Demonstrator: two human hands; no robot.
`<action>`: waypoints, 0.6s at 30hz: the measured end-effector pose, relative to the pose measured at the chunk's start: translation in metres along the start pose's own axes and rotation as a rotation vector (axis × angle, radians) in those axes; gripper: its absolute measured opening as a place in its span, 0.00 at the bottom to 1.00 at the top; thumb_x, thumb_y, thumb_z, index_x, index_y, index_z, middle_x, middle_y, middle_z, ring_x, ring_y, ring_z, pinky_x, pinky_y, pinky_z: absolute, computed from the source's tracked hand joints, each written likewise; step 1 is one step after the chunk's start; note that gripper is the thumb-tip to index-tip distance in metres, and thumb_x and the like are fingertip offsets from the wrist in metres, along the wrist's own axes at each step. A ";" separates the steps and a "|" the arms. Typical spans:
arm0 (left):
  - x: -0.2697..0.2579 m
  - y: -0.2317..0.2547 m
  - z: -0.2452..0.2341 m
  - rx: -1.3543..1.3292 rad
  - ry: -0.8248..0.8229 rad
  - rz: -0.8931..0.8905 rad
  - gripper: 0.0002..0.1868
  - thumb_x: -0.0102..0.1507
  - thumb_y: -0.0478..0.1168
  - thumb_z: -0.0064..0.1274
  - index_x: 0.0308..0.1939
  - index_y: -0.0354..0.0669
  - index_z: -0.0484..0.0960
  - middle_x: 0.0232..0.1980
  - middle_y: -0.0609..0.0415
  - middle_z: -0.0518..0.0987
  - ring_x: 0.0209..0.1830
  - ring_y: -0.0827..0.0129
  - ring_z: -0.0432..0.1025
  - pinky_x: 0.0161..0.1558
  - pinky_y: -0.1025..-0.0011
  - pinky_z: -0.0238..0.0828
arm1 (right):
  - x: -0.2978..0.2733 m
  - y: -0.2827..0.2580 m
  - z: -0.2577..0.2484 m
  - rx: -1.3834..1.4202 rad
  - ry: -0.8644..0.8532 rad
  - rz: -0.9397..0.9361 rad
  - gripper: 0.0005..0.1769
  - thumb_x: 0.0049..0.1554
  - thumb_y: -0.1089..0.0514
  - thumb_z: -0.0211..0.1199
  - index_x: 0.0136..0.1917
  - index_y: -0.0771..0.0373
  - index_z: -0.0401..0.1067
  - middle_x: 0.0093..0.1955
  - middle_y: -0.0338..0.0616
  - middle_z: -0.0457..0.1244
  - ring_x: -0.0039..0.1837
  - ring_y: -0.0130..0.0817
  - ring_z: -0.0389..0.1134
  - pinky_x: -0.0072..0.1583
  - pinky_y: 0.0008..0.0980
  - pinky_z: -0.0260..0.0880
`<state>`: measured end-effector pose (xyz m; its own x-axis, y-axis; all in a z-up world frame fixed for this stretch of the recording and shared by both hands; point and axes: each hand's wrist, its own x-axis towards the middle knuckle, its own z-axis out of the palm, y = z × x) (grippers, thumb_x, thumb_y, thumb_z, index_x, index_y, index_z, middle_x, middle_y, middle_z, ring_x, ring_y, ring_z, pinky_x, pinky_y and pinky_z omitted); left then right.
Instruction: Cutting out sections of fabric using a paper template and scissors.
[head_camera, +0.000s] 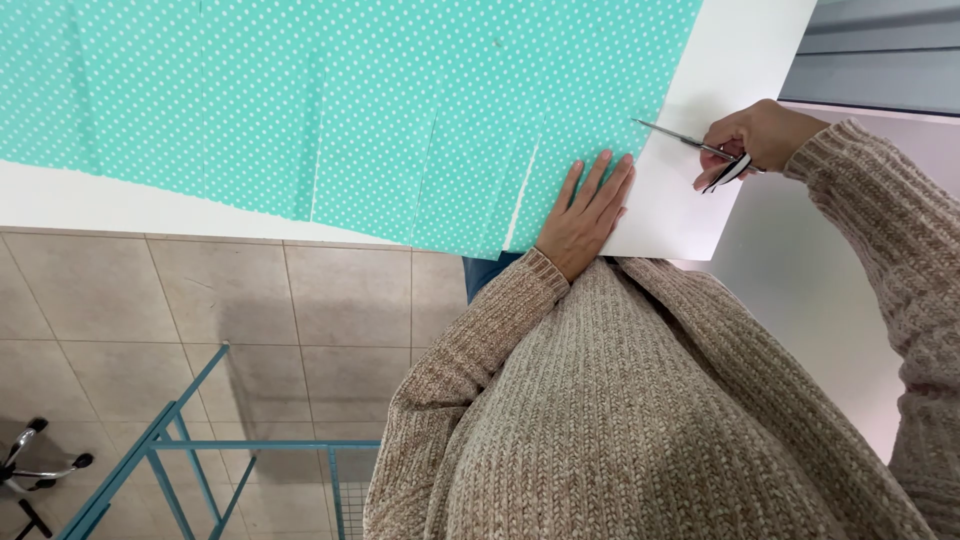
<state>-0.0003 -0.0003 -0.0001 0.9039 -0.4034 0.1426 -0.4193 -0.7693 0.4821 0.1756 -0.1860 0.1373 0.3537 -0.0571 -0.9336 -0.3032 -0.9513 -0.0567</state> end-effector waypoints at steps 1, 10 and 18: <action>0.000 0.000 0.000 0.000 -0.001 0.001 0.30 0.76 0.46 0.46 0.79 0.38 0.61 0.83 0.50 0.49 0.84 0.54 0.43 0.82 0.50 0.38 | 0.003 0.003 0.000 0.001 0.000 0.001 0.19 0.70 0.67 0.47 0.43 0.71 0.76 0.44 0.54 0.76 0.49 0.41 0.76 0.37 0.34 0.60; 0.000 -0.001 0.003 0.004 -0.002 0.001 0.30 0.76 0.46 0.47 0.79 0.38 0.61 0.83 0.50 0.49 0.84 0.53 0.43 0.82 0.49 0.40 | 0.011 0.013 0.003 -0.068 -0.002 -0.056 0.16 0.68 0.67 0.51 0.43 0.71 0.77 0.45 0.54 0.76 0.51 0.42 0.77 0.39 0.36 0.66; -0.001 0.000 0.005 0.018 -0.018 0.006 0.30 0.77 0.46 0.45 0.80 0.38 0.59 0.83 0.48 0.47 0.84 0.52 0.41 0.82 0.49 0.36 | 0.020 0.020 0.003 -0.070 -0.011 -0.054 0.16 0.68 0.68 0.49 0.45 0.72 0.77 0.47 0.55 0.76 0.54 0.45 0.77 0.41 0.38 0.69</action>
<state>-0.0017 -0.0018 -0.0046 0.8997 -0.4166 0.1302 -0.4264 -0.7755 0.4656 0.1738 -0.2056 0.1168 0.3582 -0.0023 -0.9337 -0.2212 -0.9717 -0.0825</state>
